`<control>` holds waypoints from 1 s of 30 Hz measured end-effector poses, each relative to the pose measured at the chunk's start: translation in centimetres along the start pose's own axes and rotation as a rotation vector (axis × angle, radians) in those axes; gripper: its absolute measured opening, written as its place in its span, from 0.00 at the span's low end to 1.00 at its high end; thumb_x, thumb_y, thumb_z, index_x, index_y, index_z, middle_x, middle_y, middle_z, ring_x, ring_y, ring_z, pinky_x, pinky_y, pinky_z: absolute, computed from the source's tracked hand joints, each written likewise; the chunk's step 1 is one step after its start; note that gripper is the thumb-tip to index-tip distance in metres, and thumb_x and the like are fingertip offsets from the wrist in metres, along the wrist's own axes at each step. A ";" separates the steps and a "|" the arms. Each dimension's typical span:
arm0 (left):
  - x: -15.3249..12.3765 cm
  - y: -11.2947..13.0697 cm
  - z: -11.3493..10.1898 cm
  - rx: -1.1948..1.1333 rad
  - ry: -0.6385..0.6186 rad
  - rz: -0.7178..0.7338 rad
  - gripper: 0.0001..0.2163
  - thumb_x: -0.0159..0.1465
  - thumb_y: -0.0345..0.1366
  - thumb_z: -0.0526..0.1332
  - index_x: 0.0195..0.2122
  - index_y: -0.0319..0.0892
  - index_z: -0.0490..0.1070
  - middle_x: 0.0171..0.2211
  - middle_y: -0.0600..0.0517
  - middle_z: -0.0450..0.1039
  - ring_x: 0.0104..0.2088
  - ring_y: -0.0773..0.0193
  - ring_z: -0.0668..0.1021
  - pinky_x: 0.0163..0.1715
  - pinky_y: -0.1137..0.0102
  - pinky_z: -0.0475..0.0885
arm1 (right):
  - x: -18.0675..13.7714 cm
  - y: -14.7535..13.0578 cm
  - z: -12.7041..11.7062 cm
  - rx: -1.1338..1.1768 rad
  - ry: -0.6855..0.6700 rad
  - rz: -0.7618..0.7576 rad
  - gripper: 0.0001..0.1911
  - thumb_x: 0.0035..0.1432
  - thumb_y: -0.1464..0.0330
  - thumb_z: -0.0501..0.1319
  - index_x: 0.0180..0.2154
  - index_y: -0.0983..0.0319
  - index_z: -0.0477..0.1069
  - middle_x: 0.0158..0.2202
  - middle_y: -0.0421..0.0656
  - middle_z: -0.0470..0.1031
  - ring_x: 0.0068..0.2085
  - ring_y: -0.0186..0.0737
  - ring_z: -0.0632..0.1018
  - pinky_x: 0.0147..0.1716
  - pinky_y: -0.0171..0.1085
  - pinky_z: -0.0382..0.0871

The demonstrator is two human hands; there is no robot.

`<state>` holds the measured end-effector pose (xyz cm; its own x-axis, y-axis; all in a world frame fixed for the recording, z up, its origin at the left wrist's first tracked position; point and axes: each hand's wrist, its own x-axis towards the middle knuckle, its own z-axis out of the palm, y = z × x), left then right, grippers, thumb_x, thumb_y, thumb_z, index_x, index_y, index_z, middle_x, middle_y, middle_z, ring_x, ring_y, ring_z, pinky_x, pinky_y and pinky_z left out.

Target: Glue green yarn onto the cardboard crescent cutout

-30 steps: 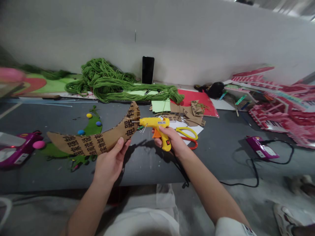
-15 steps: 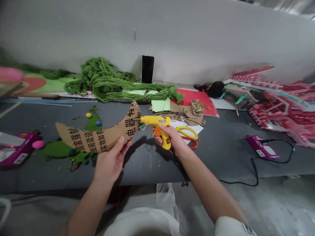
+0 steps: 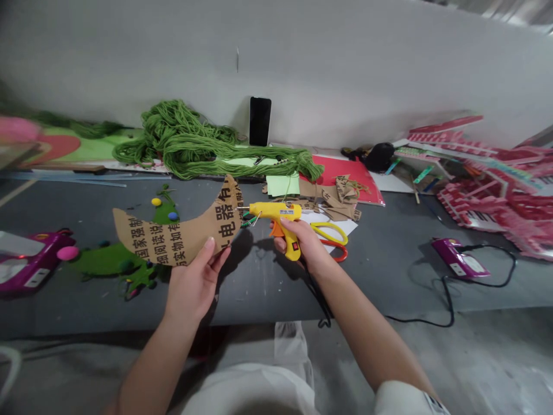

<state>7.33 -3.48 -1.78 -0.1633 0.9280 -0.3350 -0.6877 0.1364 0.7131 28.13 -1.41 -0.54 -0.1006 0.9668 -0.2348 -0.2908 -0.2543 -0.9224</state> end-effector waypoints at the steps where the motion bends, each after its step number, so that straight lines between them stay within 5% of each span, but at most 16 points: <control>1: 0.0 0.0 0.0 0.000 -0.002 0.000 0.21 0.53 0.32 0.74 0.49 0.48 0.78 0.53 0.50 0.78 0.49 0.56 0.81 0.46 0.63 0.81 | 0.0 0.0 -0.1 0.006 0.004 -0.005 0.18 0.56 0.53 0.63 0.34 0.63 0.72 0.16 0.39 0.64 0.20 0.34 0.63 0.18 0.34 0.50; 11: -0.1 -0.1 0.0 0.005 -0.028 -0.017 0.23 0.54 0.32 0.74 0.51 0.49 0.76 0.56 0.49 0.76 0.54 0.53 0.79 0.49 0.61 0.80 | 0.1 0.6 0.7 0.024 -0.061 -0.015 0.18 0.58 0.54 0.63 0.35 0.64 0.72 0.16 0.37 0.64 0.20 0.33 0.64 0.22 0.34 0.52; 30: -0.1 -0.1 0.1 -0.020 -0.005 -0.002 0.24 0.54 0.31 0.74 0.53 0.51 0.75 0.60 0.51 0.73 0.57 0.52 0.77 0.48 0.62 0.81 | 0.4 0.6 0.2 0.071 0.013 -0.064 0.19 0.55 0.53 0.64 0.35 0.64 0.71 0.16 0.37 0.63 0.20 0.33 0.63 0.22 0.34 0.52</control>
<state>7.51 -3.53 -1.75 -0.1586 0.9293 -0.3337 -0.7022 0.1314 0.6998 27.75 -1.16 -1.17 -0.0673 0.9813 -0.1804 -0.3629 -0.1925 -0.9117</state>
